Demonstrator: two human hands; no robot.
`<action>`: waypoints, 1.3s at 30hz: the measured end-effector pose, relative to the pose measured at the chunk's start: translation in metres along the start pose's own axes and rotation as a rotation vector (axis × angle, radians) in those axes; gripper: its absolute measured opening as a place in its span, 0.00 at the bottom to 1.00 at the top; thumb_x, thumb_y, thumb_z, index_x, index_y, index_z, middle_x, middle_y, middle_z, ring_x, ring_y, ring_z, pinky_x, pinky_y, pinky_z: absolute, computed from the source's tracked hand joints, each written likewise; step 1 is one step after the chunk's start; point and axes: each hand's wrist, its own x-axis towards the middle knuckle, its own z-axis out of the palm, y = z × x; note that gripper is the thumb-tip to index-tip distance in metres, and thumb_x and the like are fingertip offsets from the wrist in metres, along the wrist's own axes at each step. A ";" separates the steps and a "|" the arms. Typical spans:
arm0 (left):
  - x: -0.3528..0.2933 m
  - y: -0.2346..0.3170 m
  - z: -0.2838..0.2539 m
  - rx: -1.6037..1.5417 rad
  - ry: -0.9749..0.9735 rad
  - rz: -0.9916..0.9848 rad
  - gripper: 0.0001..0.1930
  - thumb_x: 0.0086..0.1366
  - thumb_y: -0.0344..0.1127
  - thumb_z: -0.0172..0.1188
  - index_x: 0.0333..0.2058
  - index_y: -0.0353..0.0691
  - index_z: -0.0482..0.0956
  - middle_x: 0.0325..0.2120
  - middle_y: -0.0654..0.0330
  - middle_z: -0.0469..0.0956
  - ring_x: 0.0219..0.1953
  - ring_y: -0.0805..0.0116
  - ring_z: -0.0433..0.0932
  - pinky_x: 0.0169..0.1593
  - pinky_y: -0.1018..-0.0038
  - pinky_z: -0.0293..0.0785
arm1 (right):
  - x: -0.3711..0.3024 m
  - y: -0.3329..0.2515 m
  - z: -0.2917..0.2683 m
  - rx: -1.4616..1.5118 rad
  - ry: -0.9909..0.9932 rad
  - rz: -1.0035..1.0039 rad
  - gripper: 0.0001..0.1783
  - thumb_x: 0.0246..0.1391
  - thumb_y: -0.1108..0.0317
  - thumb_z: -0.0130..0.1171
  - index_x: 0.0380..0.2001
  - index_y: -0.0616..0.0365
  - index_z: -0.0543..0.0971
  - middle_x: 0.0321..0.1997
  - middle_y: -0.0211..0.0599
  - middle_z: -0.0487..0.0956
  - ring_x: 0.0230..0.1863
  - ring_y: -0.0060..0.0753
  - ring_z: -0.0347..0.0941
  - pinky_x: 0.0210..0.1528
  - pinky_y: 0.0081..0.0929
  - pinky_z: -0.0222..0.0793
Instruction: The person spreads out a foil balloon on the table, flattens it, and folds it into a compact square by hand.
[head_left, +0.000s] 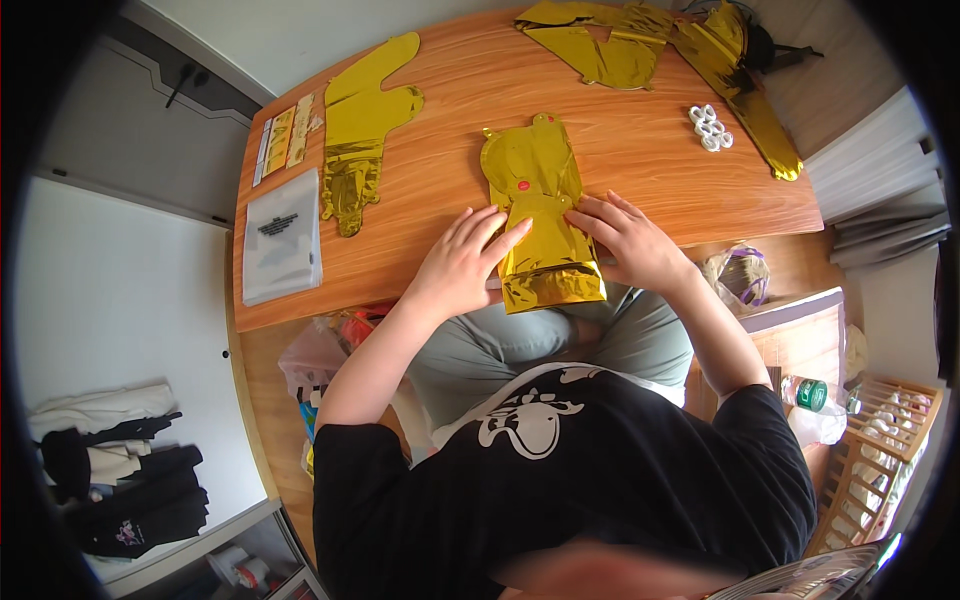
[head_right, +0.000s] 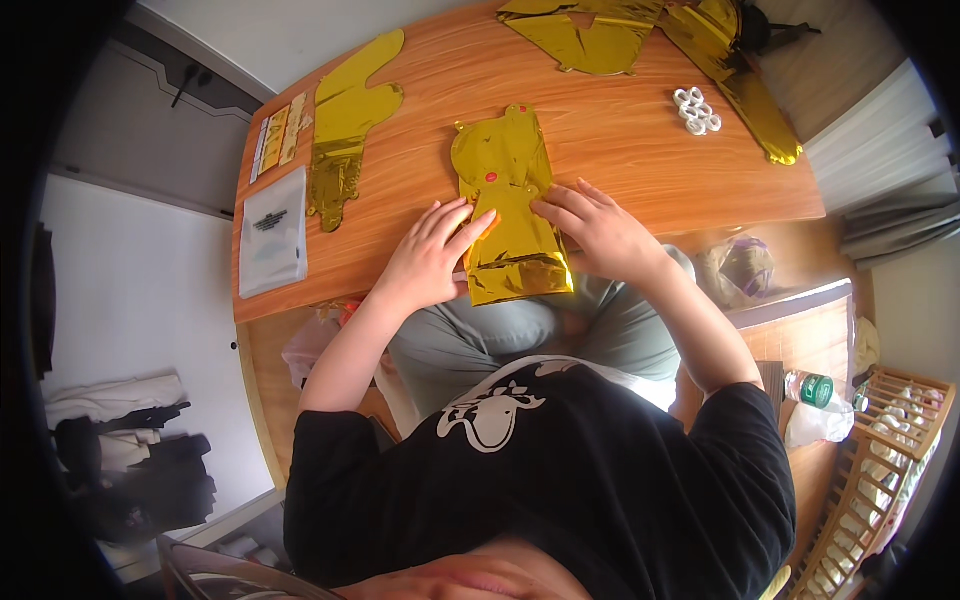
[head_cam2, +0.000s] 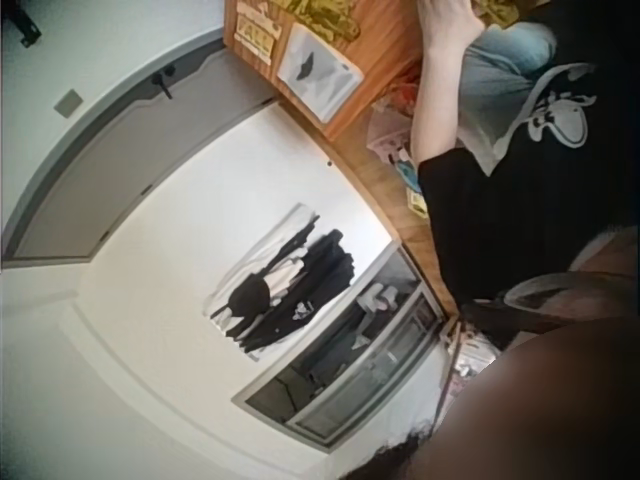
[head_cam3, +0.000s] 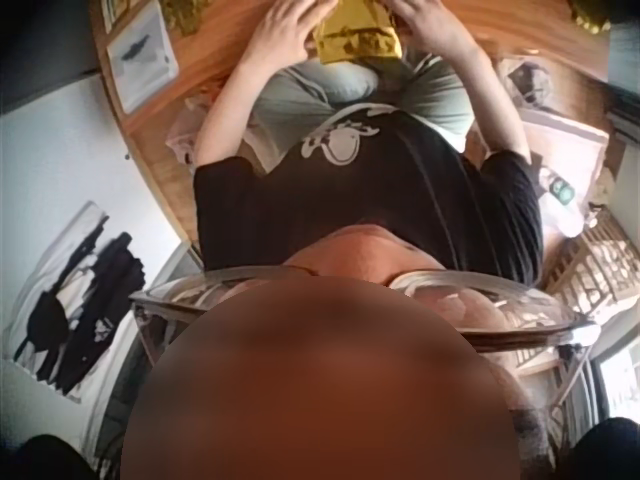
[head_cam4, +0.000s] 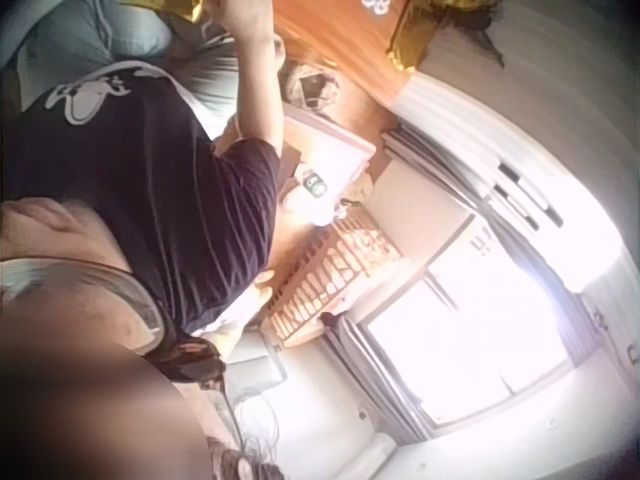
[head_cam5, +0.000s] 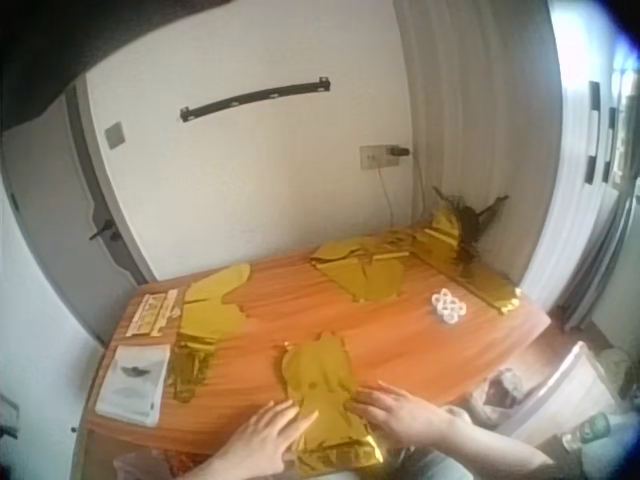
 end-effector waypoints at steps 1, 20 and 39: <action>0.000 0.000 0.001 -0.001 -0.001 0.002 0.49 0.55 0.51 0.73 0.73 0.53 0.59 0.64 0.49 0.68 0.70 0.51 0.65 0.73 0.51 0.59 | -0.001 0.000 0.001 -0.010 0.009 -0.005 0.42 0.48 0.62 0.70 0.68 0.53 0.69 0.70 0.46 0.70 0.70 0.50 0.67 0.75 0.53 0.59; 0.003 -0.005 0.000 -0.132 0.099 -0.035 0.25 0.60 0.35 0.66 0.58 0.45 0.79 0.57 0.60 0.77 0.61 0.56 0.73 0.63 0.59 0.71 | 0.008 -0.003 0.005 0.067 0.251 -0.128 0.19 0.50 0.74 0.66 0.48 0.56 0.83 0.51 0.37 0.84 0.57 0.47 0.79 0.60 0.42 0.74; 0.023 -0.012 0.021 -0.709 0.274 -0.591 0.31 0.70 0.33 0.66 0.67 0.35 0.66 0.39 0.50 0.88 0.41 0.71 0.85 0.46 0.76 0.77 | 0.043 -0.008 -0.002 0.582 0.238 0.636 0.16 0.63 0.65 0.66 0.47 0.66 0.77 0.35 0.45 0.87 0.36 0.30 0.83 0.40 0.28 0.75</action>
